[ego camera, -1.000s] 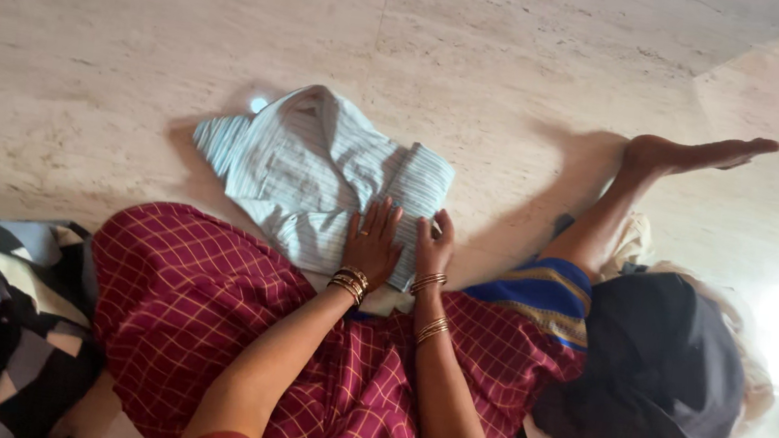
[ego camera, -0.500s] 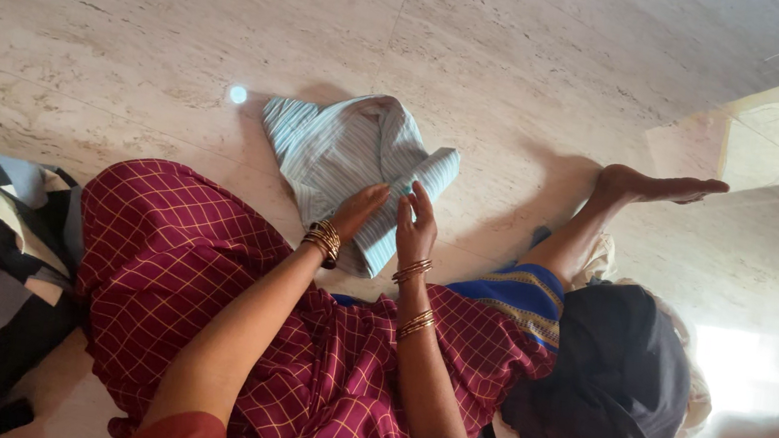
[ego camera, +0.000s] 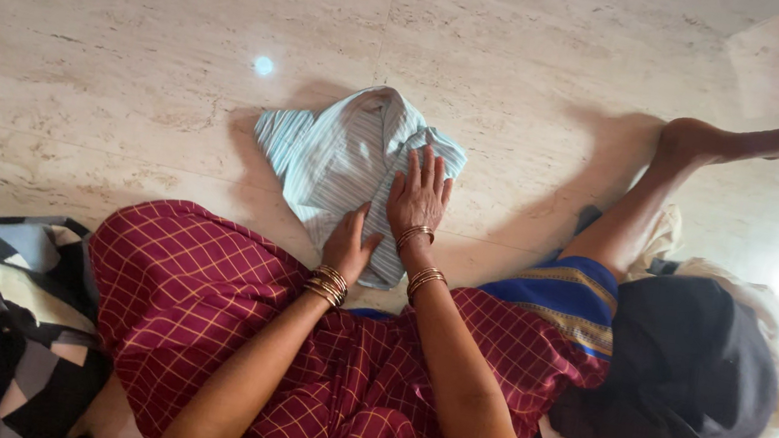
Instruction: The person sits on the floor and folds a light blue striped shirt, smoothing it out and folding the sleeves and body into a compact rectangle. They then place the folded shirt into a patterned bag. Next, they unfold a pair of dark grey trousers, smooth them flat, and fold them lengthwise and then in half.
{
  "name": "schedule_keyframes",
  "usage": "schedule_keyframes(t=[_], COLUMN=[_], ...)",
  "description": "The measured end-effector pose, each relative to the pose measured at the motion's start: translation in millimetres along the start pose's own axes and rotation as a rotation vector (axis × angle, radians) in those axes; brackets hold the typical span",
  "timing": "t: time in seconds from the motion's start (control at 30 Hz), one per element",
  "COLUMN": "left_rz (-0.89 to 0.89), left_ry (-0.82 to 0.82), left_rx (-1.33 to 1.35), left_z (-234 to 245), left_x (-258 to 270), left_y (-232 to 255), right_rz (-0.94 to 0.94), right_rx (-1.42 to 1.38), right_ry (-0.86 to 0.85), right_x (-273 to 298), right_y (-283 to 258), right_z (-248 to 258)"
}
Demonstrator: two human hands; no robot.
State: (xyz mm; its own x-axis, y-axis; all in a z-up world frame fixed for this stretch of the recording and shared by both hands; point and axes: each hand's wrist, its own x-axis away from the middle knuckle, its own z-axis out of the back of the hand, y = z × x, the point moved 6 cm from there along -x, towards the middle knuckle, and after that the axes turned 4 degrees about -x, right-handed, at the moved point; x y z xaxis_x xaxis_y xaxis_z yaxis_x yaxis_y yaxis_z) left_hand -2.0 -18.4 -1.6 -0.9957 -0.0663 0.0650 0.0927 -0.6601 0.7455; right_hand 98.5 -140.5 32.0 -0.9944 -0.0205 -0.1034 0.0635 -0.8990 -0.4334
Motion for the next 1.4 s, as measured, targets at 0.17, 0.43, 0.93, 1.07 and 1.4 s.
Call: schedule_keyframes(t=[0.17, 0.43, 0.93, 1.07, 1.4], left_rz=[-0.047, -0.103, 0.62, 0.512, 0.586], left_ry=[0.024, 0.026, 0.169, 0.109, -0.163], left_rx=[-0.079, -0.091, -0.057, 0.043, 0.557], left_z=[8.4, -10.3, 103.2, 71.9, 4.4], left_x=[-4.1, -25.0, -84.3, -47.6, -4.6], left_y=[18.9, 14.4, -173.1, -168.2, -157.9], right_rz=[0.022, 0.127, -0.622, -0.574, 0.129], right_rx=[0.033, -0.059, -0.449, -0.207, 0.15], right_ry=[-0.111, -0.12, -0.223, -0.295, -0.083], right_x=[-15.1, -47.4, -3.2, -25.7, 34.9], right_y=[-7.5, -11.5, 45.0, 32.0, -95.4], right_z=[-7.9, -2.5, 20.0, 47.5, 34.4])
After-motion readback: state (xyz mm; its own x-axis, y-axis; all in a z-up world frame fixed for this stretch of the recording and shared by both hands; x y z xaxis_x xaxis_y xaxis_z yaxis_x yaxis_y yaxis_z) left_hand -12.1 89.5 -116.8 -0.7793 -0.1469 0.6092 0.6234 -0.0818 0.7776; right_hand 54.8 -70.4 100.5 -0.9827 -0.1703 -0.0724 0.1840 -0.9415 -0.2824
